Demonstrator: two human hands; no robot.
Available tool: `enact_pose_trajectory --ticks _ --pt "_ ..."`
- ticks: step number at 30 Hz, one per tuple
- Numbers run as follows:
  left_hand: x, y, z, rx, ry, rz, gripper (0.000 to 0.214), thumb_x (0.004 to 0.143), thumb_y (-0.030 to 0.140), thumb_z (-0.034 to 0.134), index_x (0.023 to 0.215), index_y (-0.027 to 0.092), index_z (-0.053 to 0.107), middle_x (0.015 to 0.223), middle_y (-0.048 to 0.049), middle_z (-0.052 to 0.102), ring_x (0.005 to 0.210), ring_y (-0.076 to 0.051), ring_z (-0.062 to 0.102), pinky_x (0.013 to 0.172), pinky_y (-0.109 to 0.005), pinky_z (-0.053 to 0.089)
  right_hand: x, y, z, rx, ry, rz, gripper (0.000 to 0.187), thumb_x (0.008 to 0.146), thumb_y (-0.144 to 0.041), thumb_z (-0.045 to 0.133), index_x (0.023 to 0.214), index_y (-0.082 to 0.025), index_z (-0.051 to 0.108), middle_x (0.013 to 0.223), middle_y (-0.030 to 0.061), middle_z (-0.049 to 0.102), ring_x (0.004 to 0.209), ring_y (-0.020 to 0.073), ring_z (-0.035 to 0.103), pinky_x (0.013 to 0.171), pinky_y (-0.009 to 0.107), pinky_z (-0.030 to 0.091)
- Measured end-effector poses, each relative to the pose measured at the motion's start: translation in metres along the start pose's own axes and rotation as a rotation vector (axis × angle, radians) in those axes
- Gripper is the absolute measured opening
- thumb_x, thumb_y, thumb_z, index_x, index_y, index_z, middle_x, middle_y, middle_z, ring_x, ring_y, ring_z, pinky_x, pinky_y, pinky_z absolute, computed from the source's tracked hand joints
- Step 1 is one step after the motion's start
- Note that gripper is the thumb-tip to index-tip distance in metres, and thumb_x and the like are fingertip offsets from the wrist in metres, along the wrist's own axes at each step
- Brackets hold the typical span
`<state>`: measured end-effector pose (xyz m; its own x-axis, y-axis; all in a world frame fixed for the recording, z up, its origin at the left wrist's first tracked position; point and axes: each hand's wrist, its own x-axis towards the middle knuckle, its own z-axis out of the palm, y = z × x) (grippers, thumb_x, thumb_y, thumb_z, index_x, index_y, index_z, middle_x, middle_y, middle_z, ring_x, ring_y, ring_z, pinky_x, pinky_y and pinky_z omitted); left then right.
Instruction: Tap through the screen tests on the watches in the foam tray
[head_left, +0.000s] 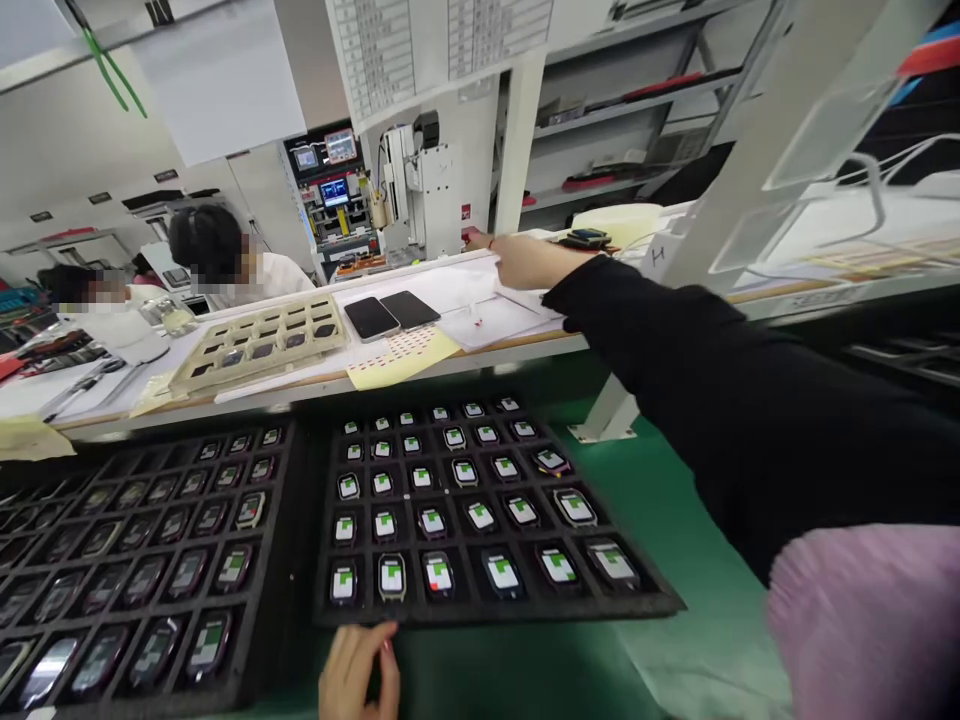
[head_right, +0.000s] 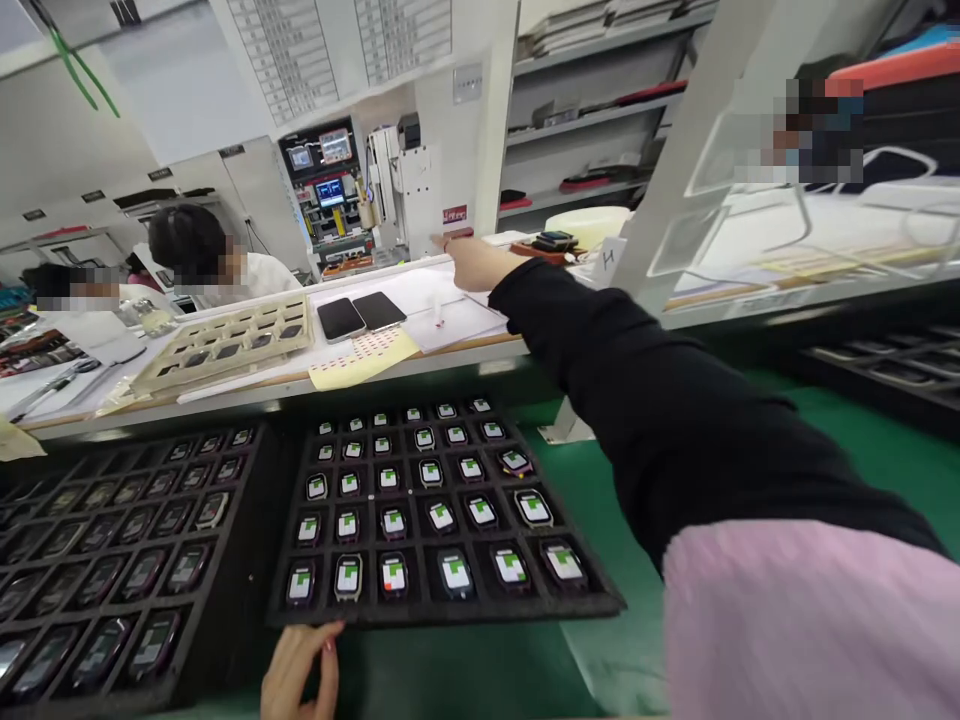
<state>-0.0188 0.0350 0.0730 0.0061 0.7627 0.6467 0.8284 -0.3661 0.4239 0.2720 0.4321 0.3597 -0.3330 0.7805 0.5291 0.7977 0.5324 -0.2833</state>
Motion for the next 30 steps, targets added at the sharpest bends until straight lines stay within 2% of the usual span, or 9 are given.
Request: enact_pose_trajectory --ticks 2,3,6,9,12,14,19,26,30 --pt "0.012 -0.004 -0.004 0.078 0.059 0.030 0.022 0.090 0.009 0.055 0.105 0.022 0.067 0.089 -0.0035 0.063 0.086 -0.015 0.060 0.078 -0.025 0.049 -0.026 -0.016 -0.013 0.007 0.005 -0.045 0.056 0.090 0.003 0.052 0.144 -0.006 0.045 0.128 0.0156 0.062 0.118 0.0296 0.059 0.104 0.044 0.046" --pt "0.016 -0.007 -0.006 0.135 0.078 -0.028 0.021 0.091 0.012 0.057 0.106 0.022 0.068 0.095 -0.0049 0.062 0.091 -0.017 0.059 0.082 -0.027 0.048 -0.046 -0.027 -0.016 0.039 0.007 -0.110 0.060 0.090 0.004 0.051 0.147 -0.010 0.042 0.129 0.0115 0.062 0.119 0.0280 0.059 0.106 0.045 0.046" --pt "0.023 -0.013 -0.009 0.246 0.109 -0.244 0.019 0.094 0.021 0.055 0.109 0.022 0.066 0.108 -0.0085 0.057 0.104 -0.022 0.054 0.093 -0.037 0.043 -0.128 -0.063 -0.009 0.199 -0.031 -0.374 0.037 0.099 -0.012 0.048 0.133 -0.019 0.059 0.128 0.0033 0.063 0.117 0.0244 0.061 0.109 0.044 0.046" --pt "0.021 -0.017 -0.009 0.267 0.084 -0.391 0.023 0.096 0.027 0.051 0.114 0.021 0.063 0.116 -0.0107 0.055 0.113 -0.026 0.051 0.100 -0.046 0.039 -0.217 -0.092 0.022 0.370 -0.207 -0.509 0.036 0.102 -0.018 0.043 0.134 -0.022 0.058 0.125 0.0028 0.065 0.114 0.0231 0.063 0.108 0.041 0.049" --pt "0.013 -0.017 -0.006 0.253 0.001 -0.464 0.028 0.096 0.030 0.050 0.122 0.020 0.058 0.123 -0.0128 0.051 0.121 -0.029 0.046 0.103 -0.050 0.037 -0.286 -0.110 0.066 0.477 -0.300 -0.441 0.039 0.105 -0.013 0.038 0.141 -0.021 0.051 0.130 0.0054 0.062 0.120 0.0226 0.059 0.116 0.049 0.038" --pt "0.007 -0.016 -0.005 0.252 -0.054 -0.473 0.033 0.097 0.031 0.049 0.128 0.019 0.054 0.129 -0.0147 0.048 0.126 -0.030 0.043 0.104 -0.051 0.036 -0.317 -0.119 0.094 0.523 -0.326 -0.370 0.041 0.106 -0.013 0.035 0.146 -0.019 0.044 0.130 0.0087 0.062 0.125 0.0245 0.055 0.118 0.058 0.028" --pt "-0.002 -0.014 0.000 0.275 -0.058 -0.456 0.041 0.097 0.028 0.050 0.136 0.017 0.046 0.135 -0.0173 0.045 0.128 -0.030 0.041 0.107 -0.051 0.035 -0.348 -0.136 0.131 0.560 -0.275 -0.284 0.041 0.107 -0.012 0.032 0.147 -0.012 0.041 0.132 0.0159 0.060 0.133 0.0273 0.046 0.117 0.066 0.017" --pt "-0.003 -0.012 0.004 0.335 0.001 -0.400 0.041 0.094 0.023 0.054 0.133 0.013 0.049 0.131 -0.0178 0.050 0.127 -0.030 0.043 0.108 -0.047 0.034 -0.347 -0.143 0.139 0.514 -0.336 -0.293 0.037 0.105 -0.010 0.032 0.129 -0.004 0.059 0.119 0.0168 0.067 0.134 0.0326 0.043 0.116 0.070 0.019" --pt "-0.005 -0.012 0.003 0.341 -0.010 -0.394 0.038 0.093 0.021 0.055 0.130 0.013 0.052 0.131 -0.0176 0.050 0.126 -0.029 0.043 0.107 -0.046 0.035 -0.341 -0.151 0.140 0.507 -0.342 -0.322 0.036 0.105 -0.009 0.032 0.124 0.000 0.061 0.119 0.0197 0.066 0.133 0.0334 0.044 0.116 0.070 0.017"
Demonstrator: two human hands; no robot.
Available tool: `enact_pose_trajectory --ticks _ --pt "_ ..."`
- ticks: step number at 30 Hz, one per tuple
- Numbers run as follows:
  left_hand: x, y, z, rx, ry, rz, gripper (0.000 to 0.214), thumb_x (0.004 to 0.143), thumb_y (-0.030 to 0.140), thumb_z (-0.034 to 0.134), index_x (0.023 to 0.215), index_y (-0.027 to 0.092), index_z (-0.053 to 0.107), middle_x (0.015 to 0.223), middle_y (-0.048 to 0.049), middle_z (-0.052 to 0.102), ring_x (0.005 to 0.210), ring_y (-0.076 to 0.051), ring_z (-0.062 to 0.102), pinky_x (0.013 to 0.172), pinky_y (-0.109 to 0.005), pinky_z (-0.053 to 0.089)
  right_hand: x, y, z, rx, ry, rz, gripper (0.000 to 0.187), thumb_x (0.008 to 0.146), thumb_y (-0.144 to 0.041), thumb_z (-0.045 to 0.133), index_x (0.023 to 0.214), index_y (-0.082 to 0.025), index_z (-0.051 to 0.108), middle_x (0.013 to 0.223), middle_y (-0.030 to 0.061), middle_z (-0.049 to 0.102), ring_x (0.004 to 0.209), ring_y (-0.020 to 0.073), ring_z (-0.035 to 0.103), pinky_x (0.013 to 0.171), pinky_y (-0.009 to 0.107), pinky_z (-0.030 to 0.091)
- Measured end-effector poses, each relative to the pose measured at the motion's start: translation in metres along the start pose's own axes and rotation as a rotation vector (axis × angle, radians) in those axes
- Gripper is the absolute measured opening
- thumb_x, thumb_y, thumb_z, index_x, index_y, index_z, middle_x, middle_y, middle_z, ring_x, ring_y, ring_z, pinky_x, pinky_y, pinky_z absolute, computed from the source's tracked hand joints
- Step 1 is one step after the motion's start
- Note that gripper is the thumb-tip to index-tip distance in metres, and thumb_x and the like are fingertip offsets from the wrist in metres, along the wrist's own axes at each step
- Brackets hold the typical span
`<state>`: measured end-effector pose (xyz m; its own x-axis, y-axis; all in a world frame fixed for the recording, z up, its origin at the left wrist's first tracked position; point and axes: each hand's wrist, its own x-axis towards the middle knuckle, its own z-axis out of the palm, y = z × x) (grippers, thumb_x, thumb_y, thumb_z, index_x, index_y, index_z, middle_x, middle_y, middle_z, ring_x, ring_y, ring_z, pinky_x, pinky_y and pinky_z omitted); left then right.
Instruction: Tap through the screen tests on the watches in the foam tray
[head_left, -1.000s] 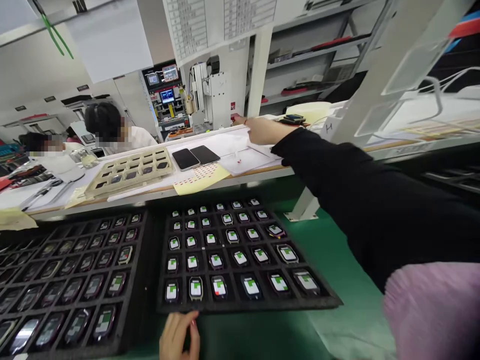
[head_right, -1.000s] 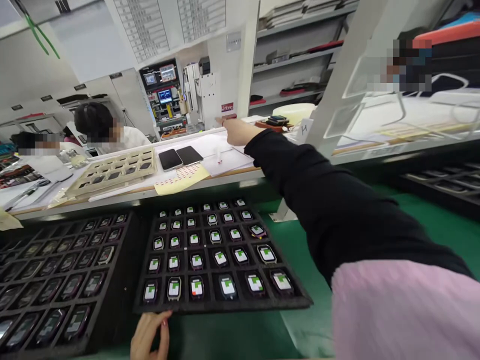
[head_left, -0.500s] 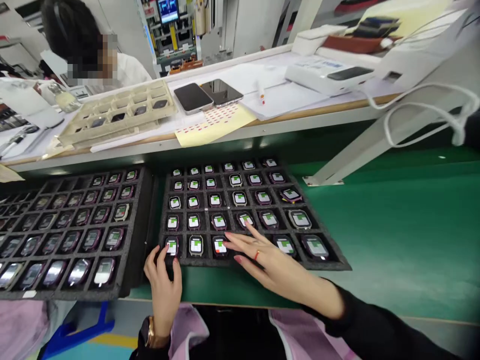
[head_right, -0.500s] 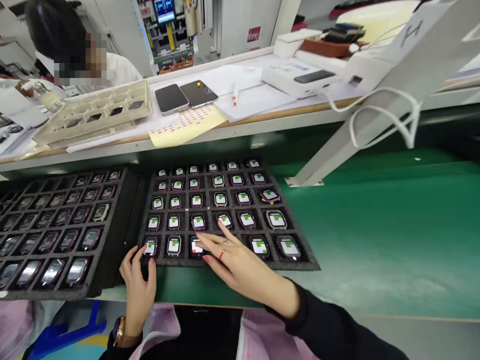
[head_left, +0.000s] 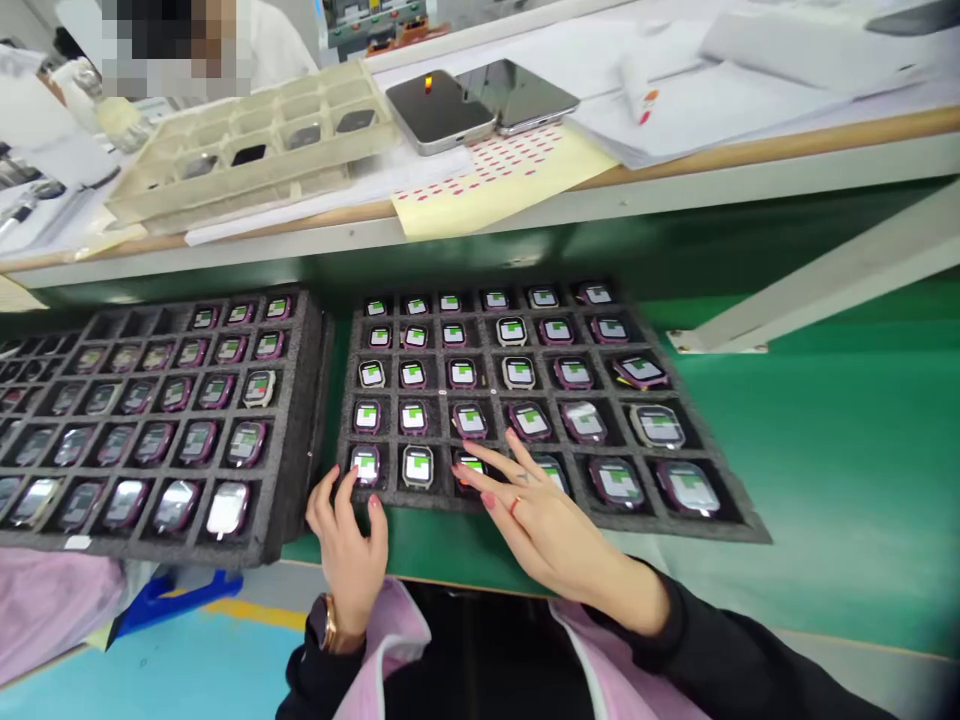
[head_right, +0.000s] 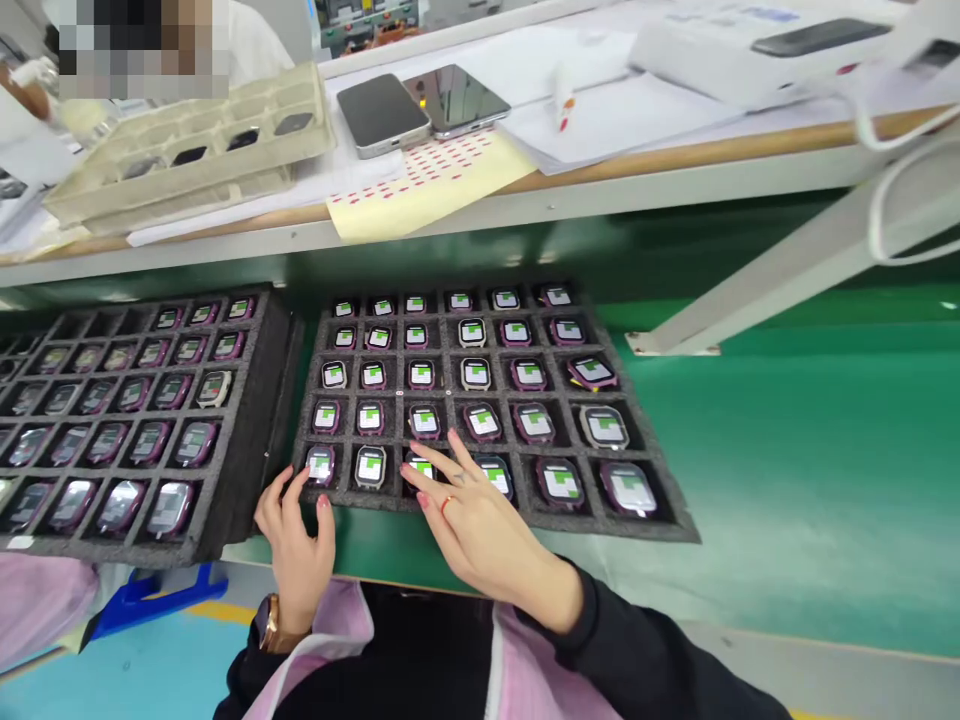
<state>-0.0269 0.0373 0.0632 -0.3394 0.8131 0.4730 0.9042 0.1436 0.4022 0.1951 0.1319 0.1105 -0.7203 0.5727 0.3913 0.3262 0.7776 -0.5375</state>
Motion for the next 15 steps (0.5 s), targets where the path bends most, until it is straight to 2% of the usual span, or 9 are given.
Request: enact_pose_trajectory --ticks 4,9,12,15 --pt "-0.001 0.000 0.000 0.000 -0.014 -0.016 0.037 0.093 0.021 0.055 0.130 0.014 0.053 0.132 -0.0167 0.049 0.128 -0.029 0.042 0.107 -0.045 0.035 0.018 -0.010 0.009 0.054 -0.009 -0.025 0.037 0.105 -0.010 0.031 0.127 0.000 0.059 0.119 0.0181 0.066 0.134 0.0324 0.043 0.117 0.069 0.019" --pt "-0.002 0.000 -0.001 -0.010 -0.015 -0.042 0.039 0.094 0.023 0.054 0.132 0.014 0.050 0.132 -0.0165 0.049 0.128 -0.029 0.041 0.108 -0.046 0.035 0.037 -0.017 0.026 0.059 -0.054 -0.039 0.039 0.106 -0.011 0.030 0.123 0.004 0.061 0.119 0.0202 0.066 0.135 0.0343 0.041 0.116 0.068 0.022" --pt "-0.004 0.000 -0.001 -0.002 -0.016 -0.042 0.042 0.093 0.021 0.055 0.134 0.015 0.049 0.133 -0.0163 0.049 0.127 -0.029 0.041 0.107 -0.047 0.036 0.040 -0.016 0.029 0.047 -0.069 -0.042 0.037 0.105 -0.010 0.031 0.123 0.000 0.062 0.119 0.0189 0.067 0.134 0.0338 0.042 0.116 0.068 0.024" --pt "-0.005 -0.001 -0.001 0.024 -0.033 -0.035 0.041 0.093 0.020 0.055 0.134 0.017 0.052 0.134 -0.0159 0.047 0.126 -0.029 0.041 0.106 -0.047 0.038 0.035 -0.013 0.025 0.099 -0.011 -0.040 0.038 0.105 -0.010 0.031 0.135 -0.005 0.055 0.126 0.0174 0.063 0.135 0.0306 0.043 0.116 0.068 0.023"
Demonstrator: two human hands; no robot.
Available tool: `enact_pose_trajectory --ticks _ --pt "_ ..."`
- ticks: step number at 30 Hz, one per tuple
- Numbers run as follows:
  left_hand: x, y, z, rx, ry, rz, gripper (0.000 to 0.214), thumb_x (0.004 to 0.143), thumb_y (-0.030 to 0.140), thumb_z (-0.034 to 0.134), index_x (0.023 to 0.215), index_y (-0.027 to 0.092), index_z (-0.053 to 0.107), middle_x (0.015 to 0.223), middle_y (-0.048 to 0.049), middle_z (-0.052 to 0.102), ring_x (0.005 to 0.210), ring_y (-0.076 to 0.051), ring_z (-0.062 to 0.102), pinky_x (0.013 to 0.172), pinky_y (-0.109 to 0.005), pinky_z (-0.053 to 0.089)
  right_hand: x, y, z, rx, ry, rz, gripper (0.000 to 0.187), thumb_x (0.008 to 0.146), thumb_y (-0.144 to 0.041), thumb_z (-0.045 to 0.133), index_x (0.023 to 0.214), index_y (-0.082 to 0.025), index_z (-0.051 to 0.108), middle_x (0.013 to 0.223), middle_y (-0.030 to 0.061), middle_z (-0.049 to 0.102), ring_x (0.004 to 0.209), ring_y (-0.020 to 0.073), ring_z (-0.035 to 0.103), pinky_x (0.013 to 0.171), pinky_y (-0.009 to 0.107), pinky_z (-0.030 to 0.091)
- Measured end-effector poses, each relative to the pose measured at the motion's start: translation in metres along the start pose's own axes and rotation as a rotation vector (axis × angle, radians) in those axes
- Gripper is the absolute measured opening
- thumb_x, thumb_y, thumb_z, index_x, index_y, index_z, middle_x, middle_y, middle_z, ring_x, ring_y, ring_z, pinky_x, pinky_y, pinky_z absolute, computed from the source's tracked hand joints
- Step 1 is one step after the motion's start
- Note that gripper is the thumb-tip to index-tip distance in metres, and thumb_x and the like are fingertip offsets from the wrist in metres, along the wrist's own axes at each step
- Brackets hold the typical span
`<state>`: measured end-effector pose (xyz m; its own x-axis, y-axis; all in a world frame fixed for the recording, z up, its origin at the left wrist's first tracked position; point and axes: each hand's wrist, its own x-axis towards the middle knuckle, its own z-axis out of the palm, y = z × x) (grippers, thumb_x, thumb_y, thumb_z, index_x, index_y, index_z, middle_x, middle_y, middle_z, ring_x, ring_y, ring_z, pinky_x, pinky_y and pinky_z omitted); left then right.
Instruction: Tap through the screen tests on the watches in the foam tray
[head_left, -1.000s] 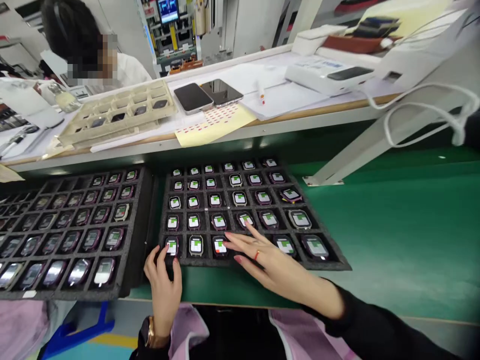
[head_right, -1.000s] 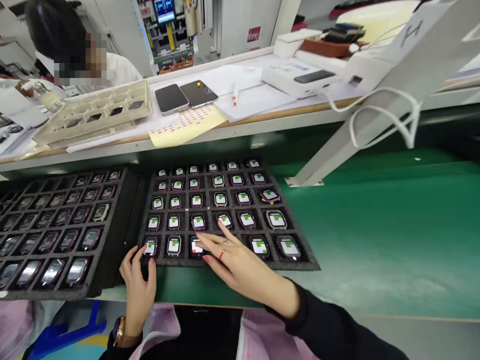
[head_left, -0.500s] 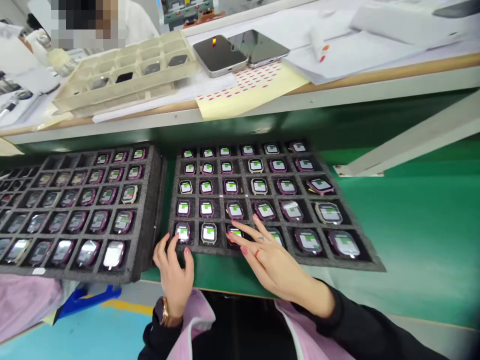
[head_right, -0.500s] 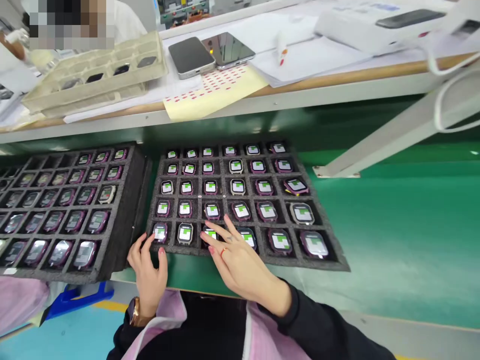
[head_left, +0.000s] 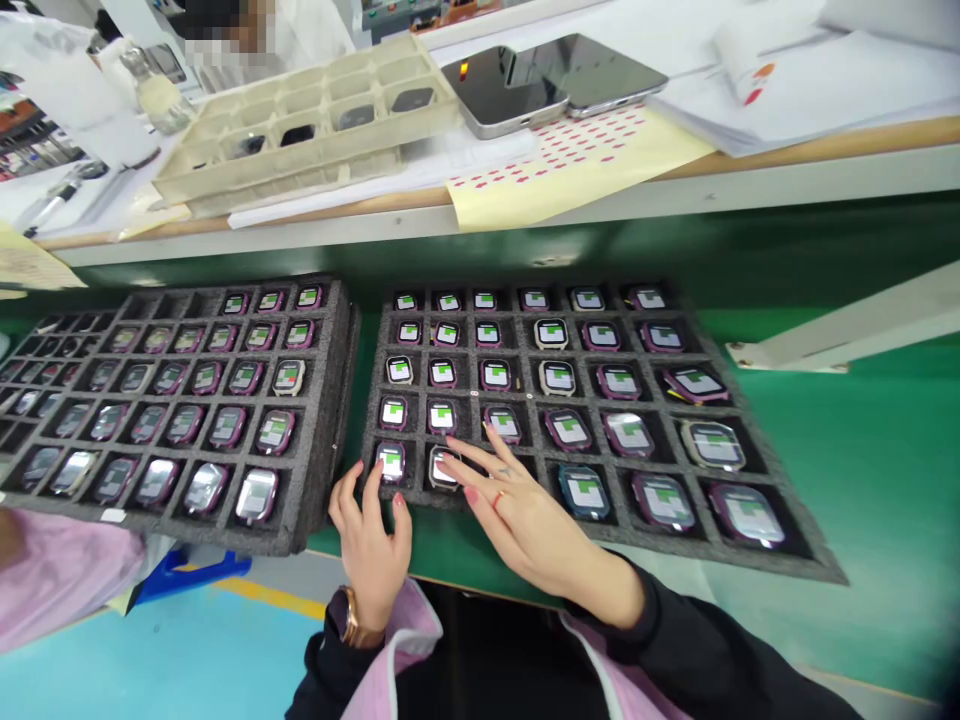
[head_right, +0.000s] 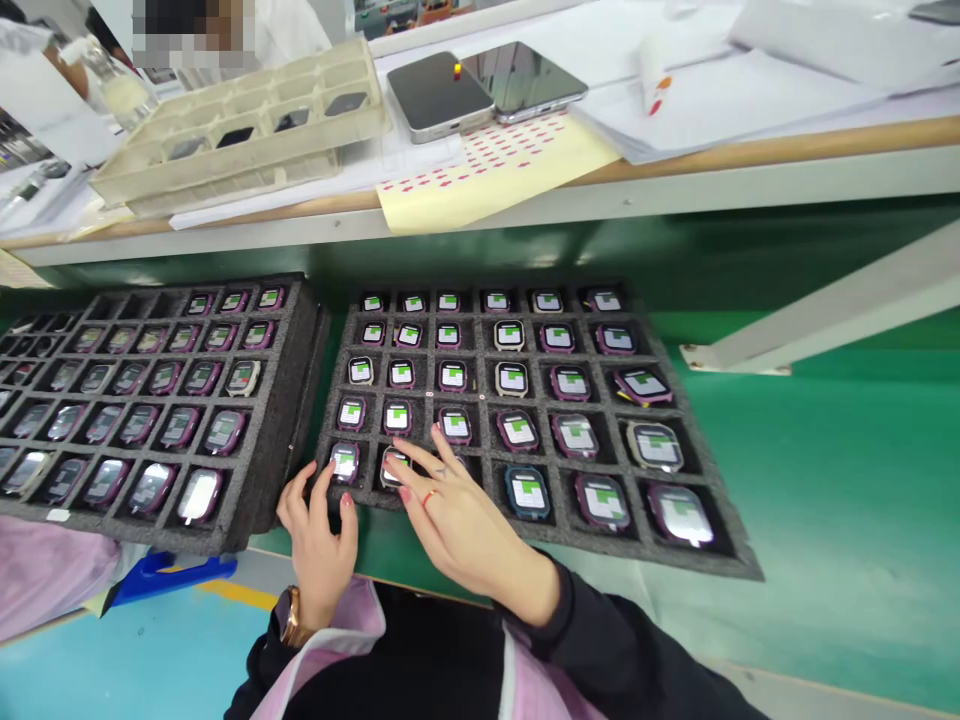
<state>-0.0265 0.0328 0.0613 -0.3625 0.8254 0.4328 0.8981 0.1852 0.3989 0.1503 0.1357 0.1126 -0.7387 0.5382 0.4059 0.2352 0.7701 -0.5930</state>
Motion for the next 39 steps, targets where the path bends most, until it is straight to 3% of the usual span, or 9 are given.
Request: enact_pose_trajectory --ticks 5,10,17,30,39 --pt "0.000 -0.001 0.001 -0.018 -0.011 -0.037 0.039 0.093 0.021 0.054 0.131 0.016 0.051 0.134 -0.0159 0.048 0.128 -0.030 0.041 0.105 -0.047 0.037 -0.020 0.005 -0.013 0.047 0.145 0.063 0.042 0.104 -0.009 0.034 0.142 -0.017 0.049 0.129 0.0111 0.062 0.132 0.0279 0.046 0.118 0.066 0.018" --pt "0.002 -0.001 0.002 -0.073 0.035 -0.026 0.046 0.093 0.023 0.054 0.137 0.015 0.043 0.132 -0.0169 0.051 0.129 -0.028 0.043 0.108 -0.047 0.035 -0.048 0.010 -0.027 0.026 0.220 0.103 0.040 0.104 -0.009 0.036 0.139 -0.020 0.051 0.126 0.0083 0.064 0.131 0.0282 0.048 0.119 0.065 0.014" --pt "0.005 -0.001 0.003 -0.062 0.052 -0.001 0.045 0.093 0.024 0.055 0.136 0.014 0.044 0.131 -0.0182 0.052 0.128 -0.029 0.044 0.108 -0.048 0.034 -0.079 0.016 -0.044 -0.039 0.281 0.203 0.039 0.105 -0.012 0.036 0.138 -0.023 0.055 0.123 0.0072 0.066 0.129 0.0296 0.050 0.118 0.067 0.014" --pt "0.004 0.004 -0.001 0.048 0.038 0.028 0.033 0.094 0.019 0.053 0.126 0.017 0.059 0.132 -0.0164 0.050 0.124 -0.029 0.043 0.105 -0.048 0.037 -0.090 0.011 -0.046 -0.015 0.415 0.232 0.042 0.106 -0.014 0.035 0.142 -0.026 0.053 0.123 0.0060 0.066 0.126 0.0301 0.053 0.120 0.063 0.014" --pt "0.007 0.002 0.000 -0.007 0.081 -0.001 0.048 0.094 0.024 0.054 0.138 0.012 0.043 0.130 -0.0193 0.053 0.125 -0.029 0.045 0.107 -0.049 0.034 -0.099 0.014 -0.049 -0.035 0.433 0.258 0.042 0.106 -0.014 0.035 0.143 -0.027 0.053 0.122 0.0049 0.066 0.124 0.0299 0.055 0.120 0.064 0.014"
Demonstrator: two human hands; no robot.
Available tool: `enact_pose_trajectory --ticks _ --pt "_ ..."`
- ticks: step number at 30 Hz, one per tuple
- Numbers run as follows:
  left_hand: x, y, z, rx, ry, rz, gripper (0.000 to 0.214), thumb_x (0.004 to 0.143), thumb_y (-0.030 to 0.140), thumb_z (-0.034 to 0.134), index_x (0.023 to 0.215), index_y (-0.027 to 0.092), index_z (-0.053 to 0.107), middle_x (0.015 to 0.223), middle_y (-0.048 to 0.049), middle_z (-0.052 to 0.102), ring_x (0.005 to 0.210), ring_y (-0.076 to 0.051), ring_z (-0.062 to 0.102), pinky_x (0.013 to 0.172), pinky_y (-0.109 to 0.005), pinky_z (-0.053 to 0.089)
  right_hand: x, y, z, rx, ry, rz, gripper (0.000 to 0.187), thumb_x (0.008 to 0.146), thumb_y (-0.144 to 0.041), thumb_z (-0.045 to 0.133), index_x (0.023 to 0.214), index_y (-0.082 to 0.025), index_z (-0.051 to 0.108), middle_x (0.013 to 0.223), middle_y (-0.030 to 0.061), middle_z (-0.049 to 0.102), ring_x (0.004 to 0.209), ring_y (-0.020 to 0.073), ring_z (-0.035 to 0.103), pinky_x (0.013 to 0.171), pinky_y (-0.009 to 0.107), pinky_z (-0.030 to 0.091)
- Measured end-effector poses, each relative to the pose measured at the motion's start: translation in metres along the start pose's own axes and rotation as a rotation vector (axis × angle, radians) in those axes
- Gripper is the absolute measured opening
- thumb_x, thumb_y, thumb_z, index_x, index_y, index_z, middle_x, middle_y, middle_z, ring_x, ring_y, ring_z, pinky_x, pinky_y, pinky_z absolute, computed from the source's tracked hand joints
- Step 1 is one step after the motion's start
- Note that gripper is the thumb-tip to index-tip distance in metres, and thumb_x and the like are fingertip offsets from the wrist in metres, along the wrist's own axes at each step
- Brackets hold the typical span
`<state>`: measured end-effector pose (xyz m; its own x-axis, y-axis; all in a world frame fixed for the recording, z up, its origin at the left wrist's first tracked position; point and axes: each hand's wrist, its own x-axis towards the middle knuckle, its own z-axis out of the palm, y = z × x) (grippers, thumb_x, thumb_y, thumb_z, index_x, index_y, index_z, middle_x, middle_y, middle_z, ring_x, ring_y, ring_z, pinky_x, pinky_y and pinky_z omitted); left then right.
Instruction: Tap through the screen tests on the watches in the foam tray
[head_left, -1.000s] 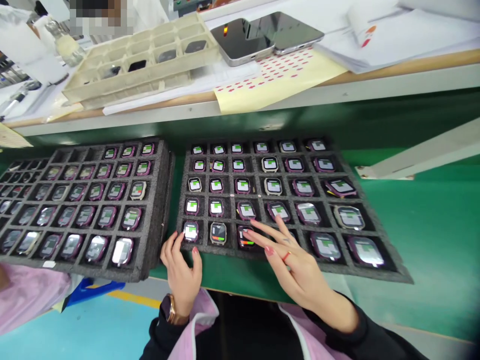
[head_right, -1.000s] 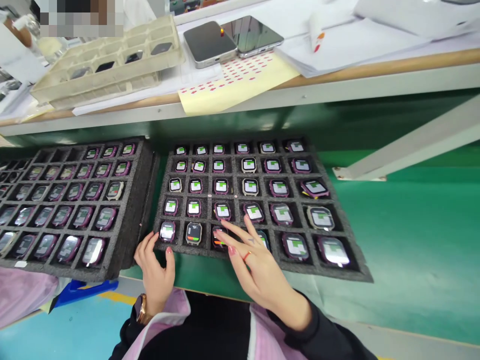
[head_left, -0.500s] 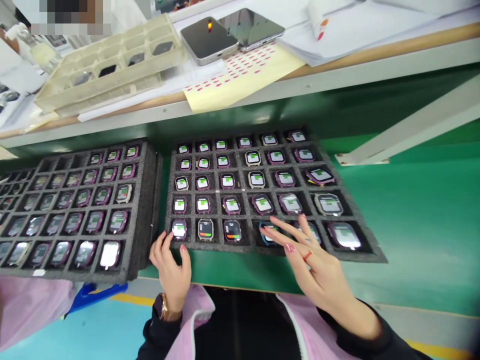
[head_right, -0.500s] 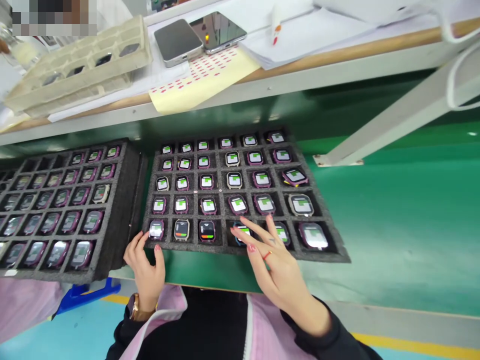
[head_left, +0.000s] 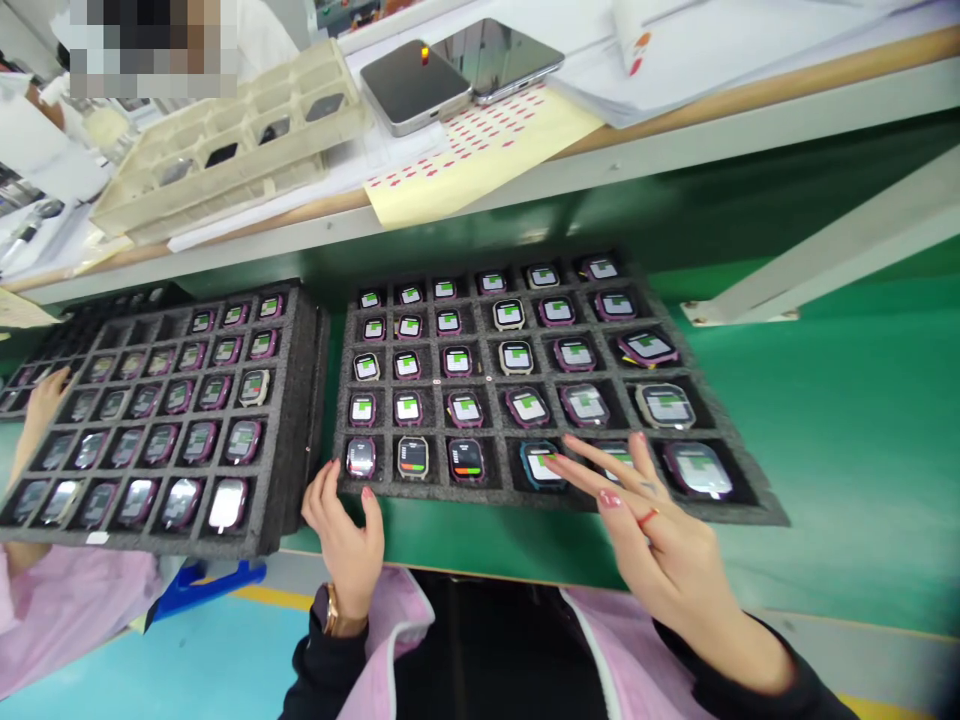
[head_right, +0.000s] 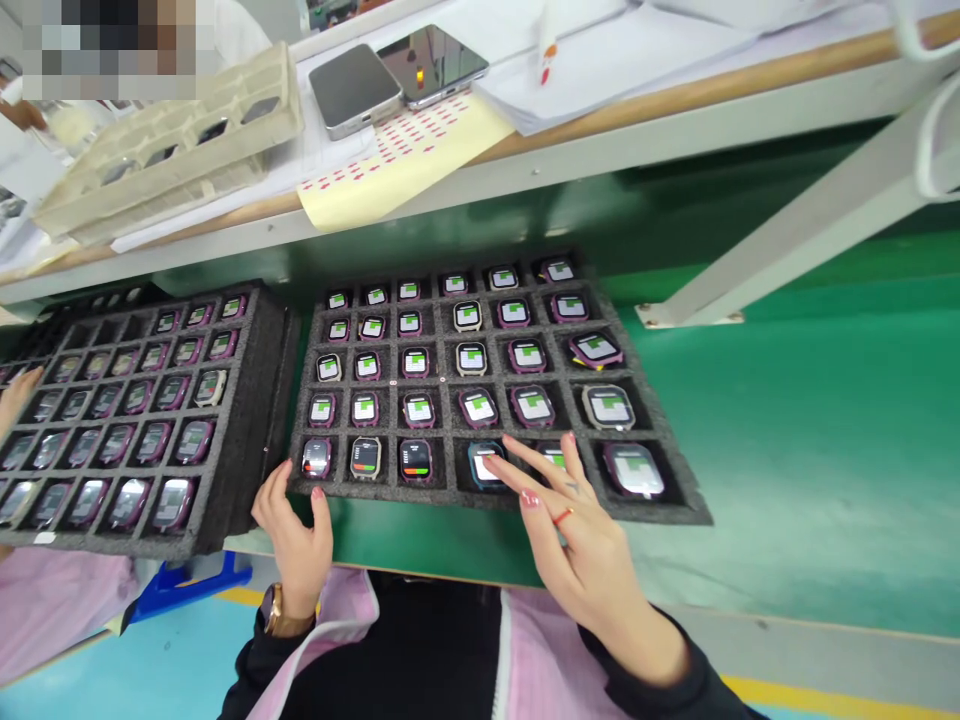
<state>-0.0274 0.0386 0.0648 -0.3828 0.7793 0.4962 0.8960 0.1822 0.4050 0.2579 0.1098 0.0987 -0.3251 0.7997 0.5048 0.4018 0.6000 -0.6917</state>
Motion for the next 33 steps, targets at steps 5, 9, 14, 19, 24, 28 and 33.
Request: enact_pose_trajectory --ticks 5,9,14,19,24,28,33 --pt "-0.004 0.006 0.000 0.010 0.089 0.091 0.035 0.091 0.020 0.057 0.125 0.017 0.055 0.122 -0.0151 0.055 0.120 -0.029 0.048 0.104 -0.048 0.036 -0.001 0.004 -0.006 -0.024 -0.031 -0.008 0.042 0.105 -0.013 0.036 0.141 -0.026 0.053 0.120 0.0046 0.067 0.126 0.0295 0.053 0.119 0.066 0.012" --pt "-0.016 0.027 0.005 -0.085 0.030 0.286 0.025 0.087 0.010 0.058 0.109 0.020 0.063 0.115 -0.0116 0.057 0.114 -0.025 0.052 0.098 -0.041 0.041 0.001 0.005 -0.008 -0.020 -0.078 -0.026 0.042 0.103 -0.011 0.035 0.140 -0.022 0.053 0.122 0.0071 0.067 0.130 0.0300 0.049 0.118 0.068 0.012" --pt "-0.028 0.052 0.016 -0.173 -0.086 0.450 0.029 0.084 0.006 0.059 0.109 0.020 0.064 0.115 -0.0109 0.059 0.114 -0.025 0.053 0.099 -0.038 0.042 0.004 0.008 -0.005 -0.052 -0.154 -0.037 0.040 0.101 -0.009 0.037 0.133 -0.018 0.060 0.121 0.0087 0.067 0.133 0.0305 0.045 0.118 0.068 0.013" --pt "-0.024 0.057 0.019 -0.160 -0.149 0.559 0.029 0.085 0.005 0.057 0.110 0.019 0.063 0.110 -0.0094 0.067 0.111 -0.022 0.058 0.102 -0.038 0.037 0.000 0.013 -0.016 -0.016 -0.019 -0.035 0.044 0.100 -0.008 0.037 0.137 -0.021 0.057 0.117 0.0074 0.069 0.130 0.0310 0.049 0.118 0.068 0.012" --pt "-0.021 0.058 0.021 -0.119 -0.116 0.571 0.027 0.084 0.006 0.059 0.107 0.019 0.065 0.107 -0.0103 0.067 0.107 -0.023 0.058 0.097 -0.038 0.038 -0.011 0.020 -0.037 -0.072 0.107 0.064 0.041 0.104 -0.012 0.035 0.131 -0.025 0.063 0.114 0.0047 0.070 0.126 0.0318 0.053 0.118 0.069 0.009" --pt "-0.021 0.061 0.023 -0.085 -0.091 0.578 0.025 0.083 0.008 0.062 0.104 0.019 0.067 0.106 -0.0103 0.067 0.104 -0.024 0.058 0.095 -0.039 0.038 -0.016 0.024 -0.044 -0.085 0.119 0.088 0.041 0.104 -0.013 0.034 0.130 -0.024 0.063 0.114 0.0058 0.070 0.126 0.0323 0.053 0.117 0.070 0.010" --pt "-0.020 0.067 0.024 -0.085 -0.065 0.541 0.020 0.085 0.008 0.062 0.100 0.019 0.069 0.102 -0.0095 0.068 0.101 -0.024 0.060 0.093 -0.040 0.039 -0.014 0.030 -0.044 -0.103 0.047 0.037 0.037 0.099 -0.007 0.039 0.122 -0.018 0.065 0.115 0.0077 0.070 0.131 0.0317 0.048 0.118 0.068 0.011"
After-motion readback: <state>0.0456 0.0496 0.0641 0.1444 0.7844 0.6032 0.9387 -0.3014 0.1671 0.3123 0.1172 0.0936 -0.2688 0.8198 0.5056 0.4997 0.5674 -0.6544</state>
